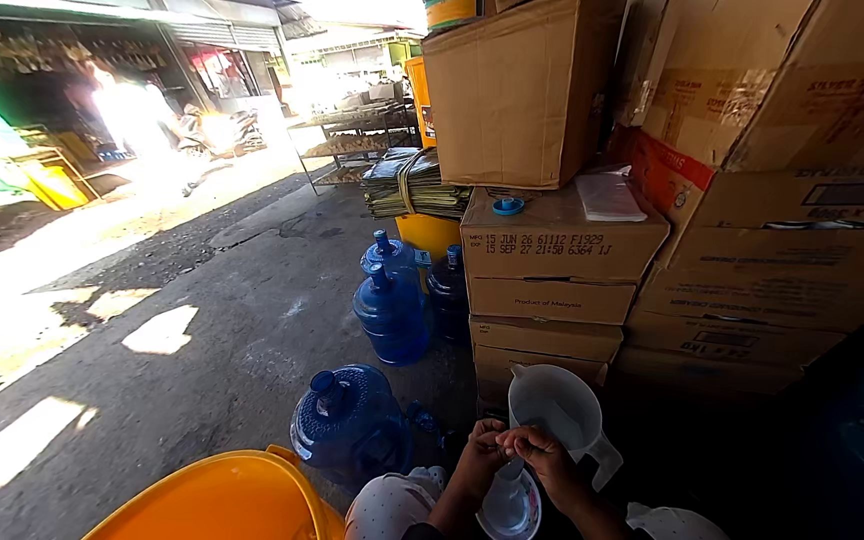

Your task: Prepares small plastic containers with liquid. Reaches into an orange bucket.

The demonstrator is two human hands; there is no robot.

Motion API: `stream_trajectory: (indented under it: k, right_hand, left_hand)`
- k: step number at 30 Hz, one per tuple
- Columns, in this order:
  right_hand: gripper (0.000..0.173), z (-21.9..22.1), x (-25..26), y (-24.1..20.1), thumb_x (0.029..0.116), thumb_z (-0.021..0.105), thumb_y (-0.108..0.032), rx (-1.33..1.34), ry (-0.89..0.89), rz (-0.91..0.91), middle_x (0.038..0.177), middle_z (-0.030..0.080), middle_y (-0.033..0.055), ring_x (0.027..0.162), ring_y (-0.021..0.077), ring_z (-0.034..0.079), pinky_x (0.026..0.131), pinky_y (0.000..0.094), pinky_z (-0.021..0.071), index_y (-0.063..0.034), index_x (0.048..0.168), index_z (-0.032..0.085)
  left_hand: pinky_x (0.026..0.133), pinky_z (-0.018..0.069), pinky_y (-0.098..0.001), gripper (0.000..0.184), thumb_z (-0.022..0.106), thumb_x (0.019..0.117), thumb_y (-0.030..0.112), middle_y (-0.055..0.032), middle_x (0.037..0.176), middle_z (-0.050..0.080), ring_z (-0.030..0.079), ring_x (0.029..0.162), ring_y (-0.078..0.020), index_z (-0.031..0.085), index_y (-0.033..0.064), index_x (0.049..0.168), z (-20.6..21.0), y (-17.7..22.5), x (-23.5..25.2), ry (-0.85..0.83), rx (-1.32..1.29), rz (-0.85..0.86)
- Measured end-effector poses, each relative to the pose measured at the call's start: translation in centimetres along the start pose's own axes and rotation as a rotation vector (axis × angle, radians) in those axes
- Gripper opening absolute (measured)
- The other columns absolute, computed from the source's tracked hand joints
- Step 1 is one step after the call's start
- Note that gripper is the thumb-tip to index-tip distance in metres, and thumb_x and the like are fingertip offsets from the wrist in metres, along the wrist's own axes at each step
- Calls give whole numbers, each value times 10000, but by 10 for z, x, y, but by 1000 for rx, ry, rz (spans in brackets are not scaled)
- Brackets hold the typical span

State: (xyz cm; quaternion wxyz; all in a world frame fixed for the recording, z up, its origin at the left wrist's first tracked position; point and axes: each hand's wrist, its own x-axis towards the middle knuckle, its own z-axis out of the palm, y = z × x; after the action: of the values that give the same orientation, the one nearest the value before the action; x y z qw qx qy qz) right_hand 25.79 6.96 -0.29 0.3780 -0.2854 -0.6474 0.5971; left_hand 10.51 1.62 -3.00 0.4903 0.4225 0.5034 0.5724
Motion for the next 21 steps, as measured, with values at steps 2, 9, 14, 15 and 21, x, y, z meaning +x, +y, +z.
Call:
stream_trajectory:
  k: [2, 9, 14, 15, 21]
  right_hand:
    - [218, 2, -1, -5, 1001, 515, 9, 153, 5, 110, 918, 718, 19, 927, 82, 676, 912, 256, 551, -19, 940, 722]
    - [192, 14, -3, -34, 966, 573, 12, -207, 18, 261, 728, 599, -6, 678, 35, 536, 681, 228, 464, -5, 814, 689]
    - [177, 18, -10, -39, 977, 596, -35, -385, -85, 216, 852, 671, 108, 836, 147, 603, 814, 333, 490, 36, 885, 729]
    - [189, 17, -4, -36, 1006, 577, -55, -361, -102, 229, 862, 665, 97, 815, 129, 596, 801, 317, 494, 33, 924, 723]
    - [193, 47, 56, -56, 1064, 506, -73, -121, 92, 415, 758, 507, 16, 674, 100, 465, 644, 266, 408, 9, 997, 667]
  left_hand:
    - [1025, 441, -315, 52, 708, 857, 60, -87, 1303, 514, 482, 1222, -143, 718, 46, 808, -3, -2, 0, -42, 17, -1]
    - [1120, 244, -488, 159, 798, 772, 184, -134, 1308, 512, 366, 1321, -245, 804, 52, 859, -2, -10, -3, -72, 280, 211]
    - [1122, 265, -542, 185, 776, 789, 191, -171, 1335, 546, 384, 1341, -314, 816, 53, 905, -6, -11, -12, -61, 352, 197]
    - [1114, 300, -518, 202, 770, 805, 190, -164, 1323, 560, 410, 1320, -298, 808, 42, 937, -6, -13, -12, -37, 320, 167]
    - [1060, 368, -670, 624, 446, 1093, 405, -224, 1619, 304, 370, 1432, -424, 239, 121, 1608, 2, 3, -24, 432, -351, -437]
